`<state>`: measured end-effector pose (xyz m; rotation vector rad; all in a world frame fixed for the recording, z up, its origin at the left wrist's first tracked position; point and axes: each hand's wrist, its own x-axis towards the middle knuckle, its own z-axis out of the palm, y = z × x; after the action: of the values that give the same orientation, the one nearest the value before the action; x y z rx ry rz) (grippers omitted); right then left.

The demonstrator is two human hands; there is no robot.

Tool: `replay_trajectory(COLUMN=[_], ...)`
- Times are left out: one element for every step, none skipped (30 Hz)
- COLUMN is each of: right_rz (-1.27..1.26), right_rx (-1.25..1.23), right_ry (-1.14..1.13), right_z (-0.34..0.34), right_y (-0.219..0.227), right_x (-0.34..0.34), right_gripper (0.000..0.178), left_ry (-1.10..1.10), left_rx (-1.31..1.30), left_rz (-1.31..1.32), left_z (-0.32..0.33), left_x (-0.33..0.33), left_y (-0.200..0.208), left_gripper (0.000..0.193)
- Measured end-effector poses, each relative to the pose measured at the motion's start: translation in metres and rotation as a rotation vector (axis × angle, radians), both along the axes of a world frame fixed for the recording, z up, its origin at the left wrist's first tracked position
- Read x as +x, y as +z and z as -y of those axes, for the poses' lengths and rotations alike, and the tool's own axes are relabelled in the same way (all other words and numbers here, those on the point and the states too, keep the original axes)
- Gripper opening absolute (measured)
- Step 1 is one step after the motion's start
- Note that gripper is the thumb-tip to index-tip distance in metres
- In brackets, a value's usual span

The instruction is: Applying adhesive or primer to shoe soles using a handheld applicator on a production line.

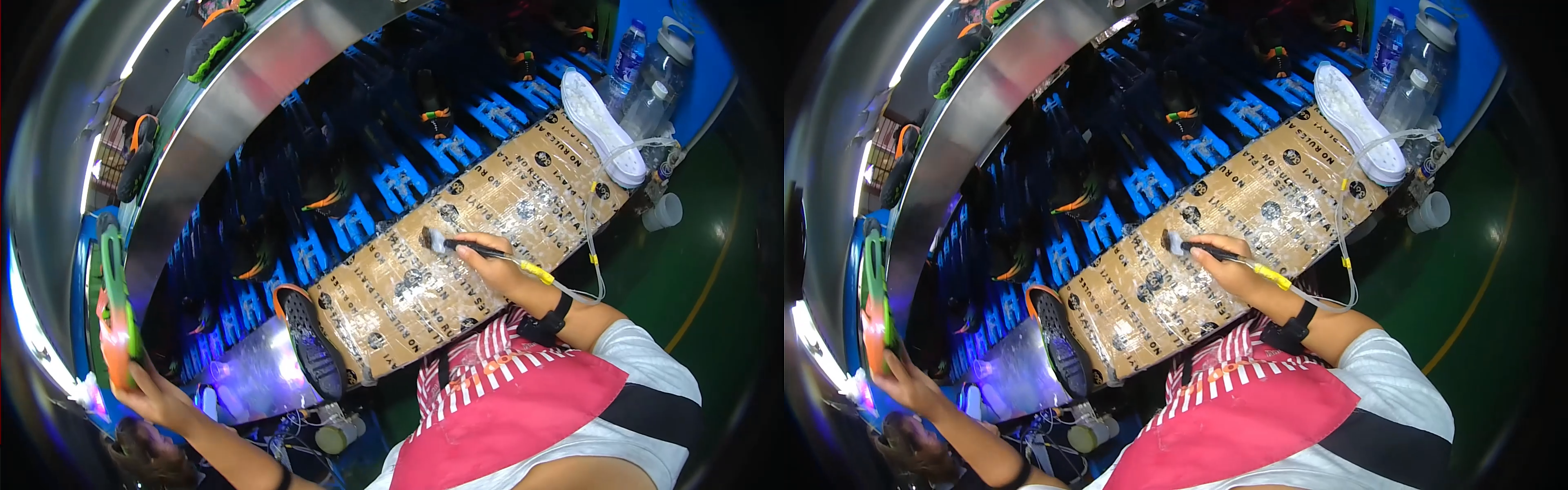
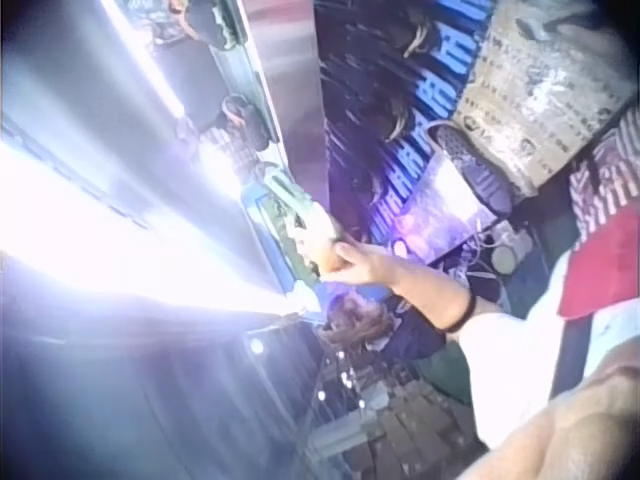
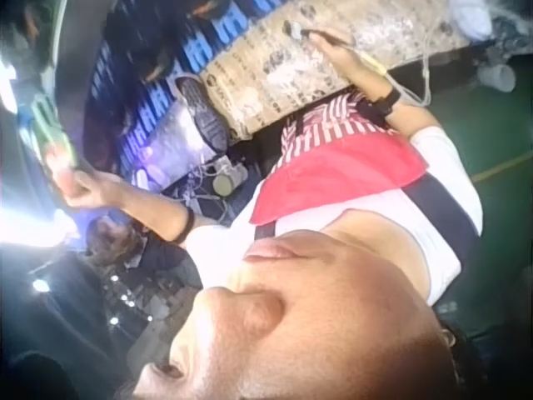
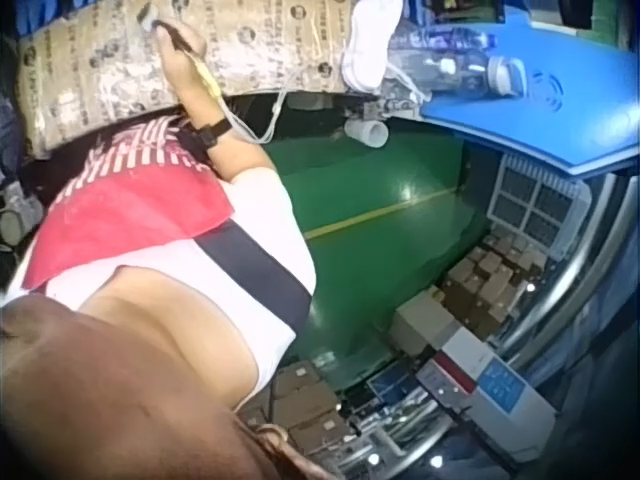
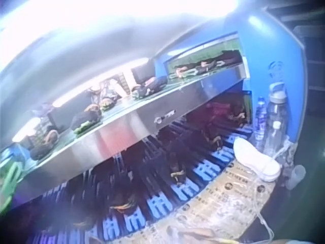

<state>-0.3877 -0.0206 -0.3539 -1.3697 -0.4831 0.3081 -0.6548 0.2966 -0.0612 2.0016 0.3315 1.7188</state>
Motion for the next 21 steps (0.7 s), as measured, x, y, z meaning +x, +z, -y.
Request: replay_trajectory(right_rz=[-0.001,-0.003,-0.024,-0.02,0.028,0.074,0.004,0.018,0.001,-0.012,-0.009,-0.024,-0.031,-0.042,-0.1,-0.102,-0.125,-0.163,-0.144,-0.133,-0.113], right_rx=[-0.003,-0.005,0.026,0.045,0.076,0.092,0.075,0.088,0.091,0.093,0.098,0.092,0.088,0.083,0.077,0.106,0.111,0.093,0.104,0.127,0.084], right_ry=[-0.03,-0.06,-0.095,-0.121,-0.161,-0.202,-0.196,-0.224,-0.222,-0.229,-0.229,-0.224,-0.222,-0.22,-0.204,-0.196,-0.188,-0.188,-0.19,-0.183,-0.19], right_z=[0.0,0.0,0.0,0.0,-0.001,-0.001,0.0,0.001,0.002,0.004,0.006,0.008,0.011,0.013,0.015,0.016,0.016,0.016,0.015,0.014,0.012], right_y=[0.0,-0.001,-0.001,-0.003,-0.004,-0.006,-0.007,-0.009,-0.01,-0.01,-0.01,-0.01,-0.009,-0.009,-0.009,-0.009,-0.009,-0.01,-0.011,-0.012,-0.013], right_x=[0.0,0.001,0.002,0.003,0.004,0.005,0.005,0.005,0.004,0.004,0.002,0.001,0.0,-0.001,-0.002,-0.003,-0.004,-0.004,-0.004,-0.005,-0.005], right_gripper=[0.023,0.024,0.022,0.021,0.023,0.024,0.024,0.024,0.024,0.025,0.026,0.025,0.025,0.025,0.025,0.026,0.027,0.027,0.028,0.025,0.024], left_ry=[0.034,0.054,0.045,0.054,-0.014,-0.097,-0.176,-0.249,-0.324,-0.36,-0.405,-0.461,-0.439,-0.396,-0.353,-0.316,-0.314,-0.307,-0.291,-0.303,-0.322], left_rx=[0.067,0.132,0.194,0.286,0.166,0.11,-0.003,-0.097,-0.126,-0.162,-0.243,-0.297,-0.388,-0.268,-0.294,-0.266,-0.339,-0.408,-0.412,-0.297,-0.391], left_rz=[-0.027,-0.057,-0.135,-0.234,-0.339,-0.421,-0.467,-0.481,-0.575,-0.671,-0.776,-0.86,-0.852,-0.922,-1.001,-1.057,-1.123,-1.187,-1.237,-1.333,-1.394], left_z=[0.036,0.069,0.098,0.122,0.143,0.162,0.182,0.193,0.198,0.201,0.205,0.209,0.215,0.215,0.215,0.215,0.211,0.203,0.194,0.186,0.179], left_x=[-0.002,-0.002,-0.001,0.001,0.003,0.006,0.007,0.012,0.013,0.014,0.013,0.01,0.007,0.004,-0.001,-0.007,-0.013,-0.019,-0.025,-0.033,-0.038], left_y=[-0.017,-0.034,-0.049,-0.065,-0.083,-0.103,-0.124,-0.145,-0.159,-0.171,-0.182,-0.19,-0.197,-0.2,-0.199,-0.195,-0.187,-0.178,-0.164,-0.146,-0.13], left_gripper=[0.032,0.032,0.037,0.042,0.042,0.04,0.04,0.039,0.037,0.037,0.037,0.038,0.036,0.036,0.037,0.037,0.037,0.036,0.038,0.038,0.038])
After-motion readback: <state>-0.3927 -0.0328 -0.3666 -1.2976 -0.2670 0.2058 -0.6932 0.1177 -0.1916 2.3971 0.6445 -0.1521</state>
